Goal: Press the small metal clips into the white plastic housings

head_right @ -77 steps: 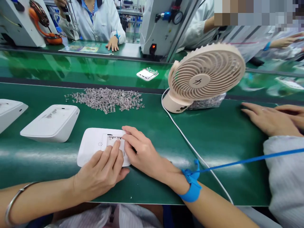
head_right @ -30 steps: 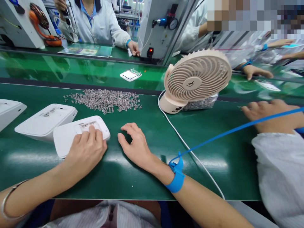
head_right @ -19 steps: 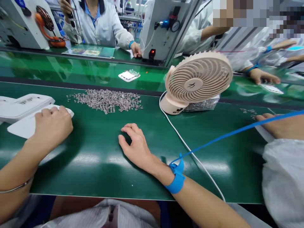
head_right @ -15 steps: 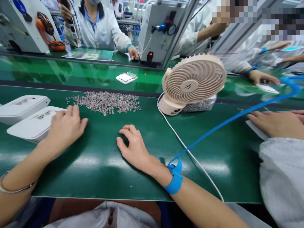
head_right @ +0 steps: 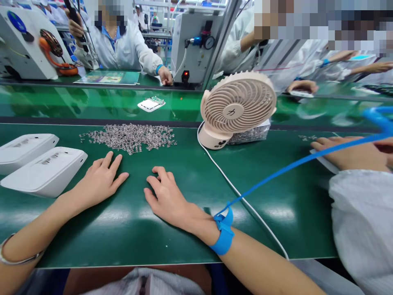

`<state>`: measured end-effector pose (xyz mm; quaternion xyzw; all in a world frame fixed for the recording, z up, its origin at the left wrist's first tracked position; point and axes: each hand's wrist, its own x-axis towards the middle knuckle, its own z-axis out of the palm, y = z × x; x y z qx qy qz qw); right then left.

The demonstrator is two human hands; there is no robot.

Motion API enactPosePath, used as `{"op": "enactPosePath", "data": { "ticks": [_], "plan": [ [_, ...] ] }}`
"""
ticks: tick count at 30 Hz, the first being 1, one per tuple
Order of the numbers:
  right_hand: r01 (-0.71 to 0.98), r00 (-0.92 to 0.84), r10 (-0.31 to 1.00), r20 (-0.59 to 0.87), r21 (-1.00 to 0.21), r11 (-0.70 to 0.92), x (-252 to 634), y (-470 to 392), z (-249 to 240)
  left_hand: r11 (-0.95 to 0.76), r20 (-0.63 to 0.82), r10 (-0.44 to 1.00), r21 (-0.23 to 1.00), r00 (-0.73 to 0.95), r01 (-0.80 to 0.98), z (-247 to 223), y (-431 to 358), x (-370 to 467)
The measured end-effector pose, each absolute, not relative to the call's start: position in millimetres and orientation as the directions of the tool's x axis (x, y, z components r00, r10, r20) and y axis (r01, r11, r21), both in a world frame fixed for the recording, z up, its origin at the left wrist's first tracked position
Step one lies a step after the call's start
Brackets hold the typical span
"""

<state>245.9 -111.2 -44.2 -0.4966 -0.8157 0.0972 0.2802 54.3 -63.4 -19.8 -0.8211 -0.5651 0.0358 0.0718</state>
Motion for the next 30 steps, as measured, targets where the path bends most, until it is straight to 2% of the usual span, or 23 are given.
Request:
{"op": "enactPosePath", "data": {
  "ticks": [7, 11, 15, 19, 25, 27, 30],
  "plan": [
    [0.763, -0.381, 0.859, 0.341, -0.408, 0.5, 246.7, -110.9, -43.5, -0.352, -0.034, 0.936, -0.143, 0.351, 0.925, -17.7, -64.6, 52.1],
    [0.769, -0.389, 0.857, 0.337, -0.393, 0.504, 246.7, -111.3, -42.2, -0.324, -0.031, 0.946, -0.071, 0.322, 0.943, -18.9, -61.2, 50.0],
    [0.763, -0.396, 0.852, 0.342, -0.394, 0.513, 247.6, -111.2, -41.9, -0.155, 0.022, 0.988, -0.024, 0.155, 0.988, -12.9, -47.3, 40.1],
    [0.754, -0.41, 0.844, 0.346, -0.391, 0.527, 248.8, -110.6, -42.5, 0.039, -0.001, 0.999, -0.008, -0.039, 0.999, -9.7, -25.6, 17.1],
    [0.753, -0.42, 0.83, 0.367, -0.37, 0.544, 248.4, -111.1, -42.9, 0.21, 0.14, 0.964, 0.118, -0.226, 0.97, -24.3, 5.7, -12.0],
    [0.753, -0.419, 0.831, 0.366, -0.372, 0.543, 248.2, -111.4, -43.0, 0.207, 0.135, 0.964, 0.172, -0.231, 0.963, -27.1, 16.4, -13.0],
    [0.754, -0.417, 0.834, 0.362, -0.374, 0.54, 248.3, -111.4, -43.4, 0.131, 0.084, 0.986, 0.171, -0.147, 0.977, -27.4, 28.4, -9.4]
  ]
}}
